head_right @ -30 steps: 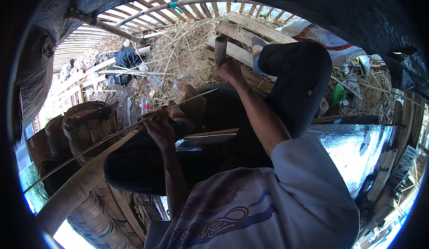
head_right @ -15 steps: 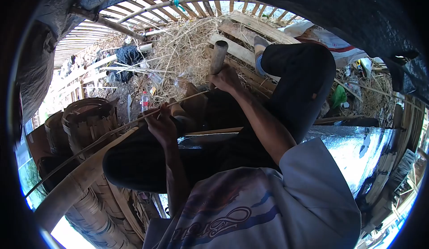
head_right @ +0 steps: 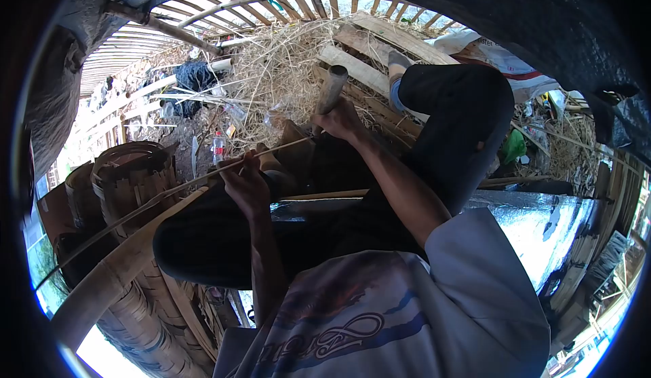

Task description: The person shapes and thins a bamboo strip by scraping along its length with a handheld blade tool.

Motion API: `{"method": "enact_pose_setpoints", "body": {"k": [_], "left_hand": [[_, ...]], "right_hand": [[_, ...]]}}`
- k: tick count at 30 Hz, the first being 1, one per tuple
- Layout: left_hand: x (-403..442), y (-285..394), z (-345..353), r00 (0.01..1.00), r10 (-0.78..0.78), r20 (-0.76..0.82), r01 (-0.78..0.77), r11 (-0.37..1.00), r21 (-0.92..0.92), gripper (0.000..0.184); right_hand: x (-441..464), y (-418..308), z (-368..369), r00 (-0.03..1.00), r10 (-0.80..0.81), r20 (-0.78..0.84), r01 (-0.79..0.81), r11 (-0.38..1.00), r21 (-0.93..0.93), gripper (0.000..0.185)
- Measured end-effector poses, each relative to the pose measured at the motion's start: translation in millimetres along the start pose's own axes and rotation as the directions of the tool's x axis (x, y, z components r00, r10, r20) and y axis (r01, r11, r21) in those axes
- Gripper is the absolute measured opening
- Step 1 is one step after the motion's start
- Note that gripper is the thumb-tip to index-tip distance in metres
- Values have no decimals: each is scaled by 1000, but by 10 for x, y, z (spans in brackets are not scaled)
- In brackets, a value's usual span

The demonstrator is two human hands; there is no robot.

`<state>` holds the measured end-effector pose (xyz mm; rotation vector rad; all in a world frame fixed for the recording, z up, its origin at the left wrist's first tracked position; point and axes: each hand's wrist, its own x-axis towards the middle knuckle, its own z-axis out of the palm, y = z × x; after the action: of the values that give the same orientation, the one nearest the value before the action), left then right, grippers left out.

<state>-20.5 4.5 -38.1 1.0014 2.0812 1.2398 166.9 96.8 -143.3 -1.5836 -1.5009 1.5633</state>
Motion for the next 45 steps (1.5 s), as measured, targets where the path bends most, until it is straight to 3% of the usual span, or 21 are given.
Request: {"method": "enact_pose_setpoints", "body": {"k": [5, 8, 14, 17, 21, 23, 24, 27, 29, 31, 35, 38, 41, 43, 45], "left_hand": [[40, -141, -11, 996, 93, 2, -93, 996, -10, 24], [13, 14, 8, 1000, 8, -15, -8, 1000, -5, 26], [47, -93, -8, 996, 84, -11, -83, 995, 48, 25], [19, 2, 0, 999, 7, -38, -8, 1000, -24, 25], [-32, 8, -1, 1000, 6, 15, -5, 999, -41, 25], [2, -31, 35, 998, 58, 23, -57, 998, -35, 24], [7, -43, 26, 999, 48, 13, -48, 999, -12, 23], [21, -56, 17, 1000, 25, 8, -25, 999, -23, 22], [-1, -10, 31, 1000, -8, 14, 9, 998, -63, 21], [3, 35, 37, 1000, 2, 21, 0, 996, -88, 21], [62, -104, -17, 999, 53, -1, -53, 999, 10, 19], [45, -14, 22, 1000, -27, -14, 25, 988, -153, 20], [-29, -50, 5, 999, 11, 35, -8, 996, -87, 20], [2, -52, -11, 997, 65, 33, -63, 997, -46, 21], [11, -27, 6, 999, 41, 29, -39, 997, -68, 21]], "right_hand": [[221, 348, 125, 997, 9, -78, -20, 990, -138, 19], [14, -275, -82, 1000, 16, -1, -16, 998, -62, 20], [172, 256, 86, 994, -72, -86, 57, 986, -159, 18], [46, -201, -112, 997, -30, -67, 30, 1000, 0, 23], [-38, -143, -32, 1000, 4, 24, -4, 1000, 9, 30], [24, 213, 88, 995, 32, -95, -64, 934, -352, 34], [59, 237, 85, 994, 13, -105, -53, 919, -391, 36], [212, 247, 7, 992, 117, -47, -125, 964, -236, 33], [180, 94, -15, 997, 77, 9, -74, 983, -166, 27], [78, -42, -5, 999, 7, -41, -9, 999, -53, 18], [161, 160, -17, 1000, 4, -12, -5, 999, -50, 17], [209, 36, -41, 992, -49, -113, 39, 995, -88, 21], [25, -383, -63, 994, -108, 16, 109, 993, -46, 23], [51, -117, 61, 993, -106, -44, 104, 993, -46, 23], [192, 172, 124, 999, -3, -49, -10, 967, -255, 16]]}}
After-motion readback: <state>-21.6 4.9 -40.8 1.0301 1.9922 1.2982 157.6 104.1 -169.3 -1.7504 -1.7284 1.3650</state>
